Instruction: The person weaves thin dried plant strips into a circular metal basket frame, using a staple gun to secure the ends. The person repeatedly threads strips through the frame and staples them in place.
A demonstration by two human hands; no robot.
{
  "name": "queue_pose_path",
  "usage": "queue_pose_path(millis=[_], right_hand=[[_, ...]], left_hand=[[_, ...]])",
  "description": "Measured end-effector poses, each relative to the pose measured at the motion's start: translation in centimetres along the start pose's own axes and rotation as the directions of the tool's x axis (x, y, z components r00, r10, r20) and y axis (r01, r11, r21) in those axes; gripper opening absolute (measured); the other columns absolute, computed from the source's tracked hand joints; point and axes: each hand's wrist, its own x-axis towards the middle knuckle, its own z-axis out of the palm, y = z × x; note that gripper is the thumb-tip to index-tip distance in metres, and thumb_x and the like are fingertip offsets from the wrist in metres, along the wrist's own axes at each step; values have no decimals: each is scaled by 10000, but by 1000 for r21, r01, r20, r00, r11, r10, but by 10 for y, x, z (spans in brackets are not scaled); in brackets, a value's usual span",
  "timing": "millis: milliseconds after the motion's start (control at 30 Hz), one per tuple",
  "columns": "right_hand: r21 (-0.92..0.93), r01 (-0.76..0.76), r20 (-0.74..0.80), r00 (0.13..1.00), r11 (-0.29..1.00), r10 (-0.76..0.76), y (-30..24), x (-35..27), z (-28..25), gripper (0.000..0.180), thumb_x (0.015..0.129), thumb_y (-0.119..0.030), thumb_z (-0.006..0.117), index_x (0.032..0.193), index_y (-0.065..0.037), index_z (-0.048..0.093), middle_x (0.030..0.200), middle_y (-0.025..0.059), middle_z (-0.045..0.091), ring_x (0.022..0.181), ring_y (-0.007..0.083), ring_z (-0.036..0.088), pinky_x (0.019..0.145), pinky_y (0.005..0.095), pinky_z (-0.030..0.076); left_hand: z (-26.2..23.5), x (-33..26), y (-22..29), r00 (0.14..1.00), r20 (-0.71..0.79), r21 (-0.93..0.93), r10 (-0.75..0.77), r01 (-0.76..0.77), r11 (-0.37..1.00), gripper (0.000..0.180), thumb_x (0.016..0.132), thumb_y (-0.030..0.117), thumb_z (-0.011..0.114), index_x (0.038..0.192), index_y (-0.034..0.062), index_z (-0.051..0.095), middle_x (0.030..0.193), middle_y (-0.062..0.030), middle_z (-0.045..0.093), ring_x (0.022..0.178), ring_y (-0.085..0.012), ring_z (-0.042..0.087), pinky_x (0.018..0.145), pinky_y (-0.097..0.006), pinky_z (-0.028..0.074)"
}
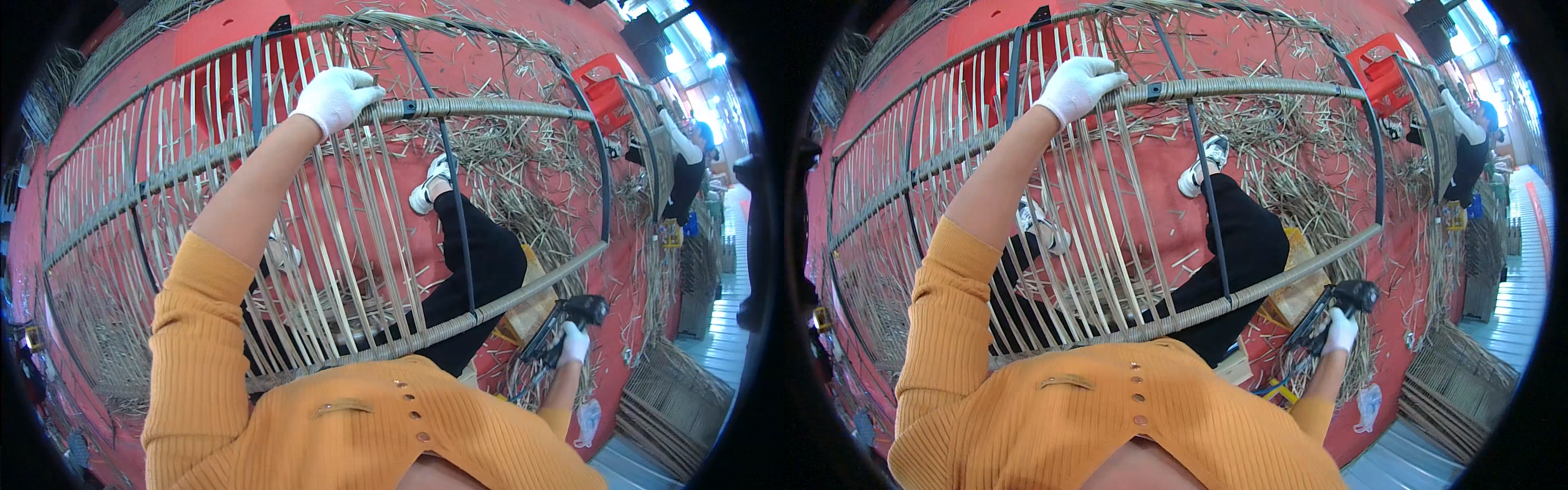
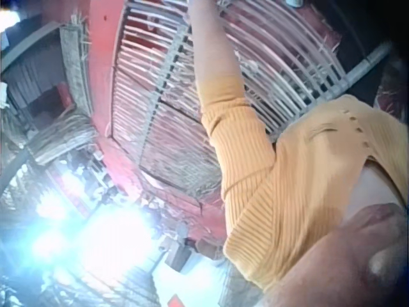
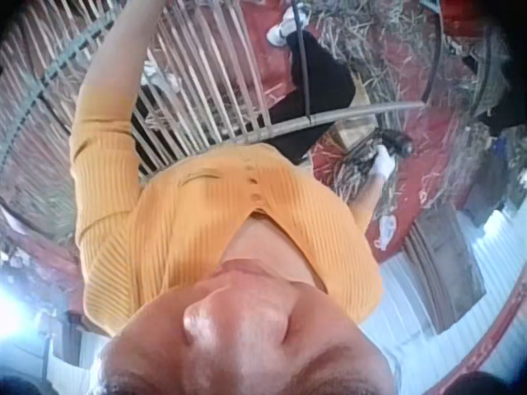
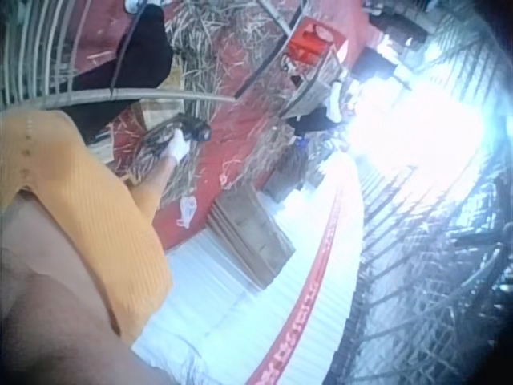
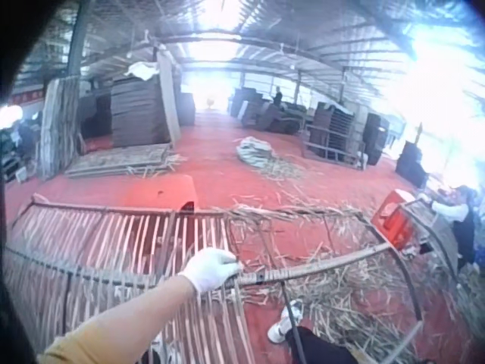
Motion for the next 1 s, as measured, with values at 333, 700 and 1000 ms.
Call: queue_pose_path(millis=[333, 700, 1000], right_hand=[[30, 500, 734, 576, 865, -358, -215, -172, 209, 260, 836, -63, 634, 1077, 34, 619, 576, 44, 553, 444, 145, 519, 468, 289, 435], [-244, 713, 925, 375, 657, -63, -295, -202, 351, 188, 754, -134, 648, 623, -15, 582, 532, 60, 539, 433, 149, 547, 437, 293, 446], [-307, 745, 918, 396, 592, -24, -297, -198, 357, 129, 756, -112, 646, 727, 10, 617, 562, 64, 566, 438, 141, 543, 439, 302, 452]], left_hand=[[-3, -2, 9, 998, 53, 146, -24, 16, 989, 320, 907, 414, 614, 970, 137, 762, 907, -134, 721, 902, -335, 681, 833, -443, 525], [-1, -5, 12, 999, 19, 188, -46, 42, 981, 295, 937, 393, 588, 991, 157, 757, 1005, -124, 730, 957, -343, 687, 850, -461, 542], [3, -5, 10, 999, -48, 228, -6, 17, 974, 331, 964, 414, 559, 1006, 140, 740, 985, -136, 728, 968, -349, 686, 849, -479, 537]])
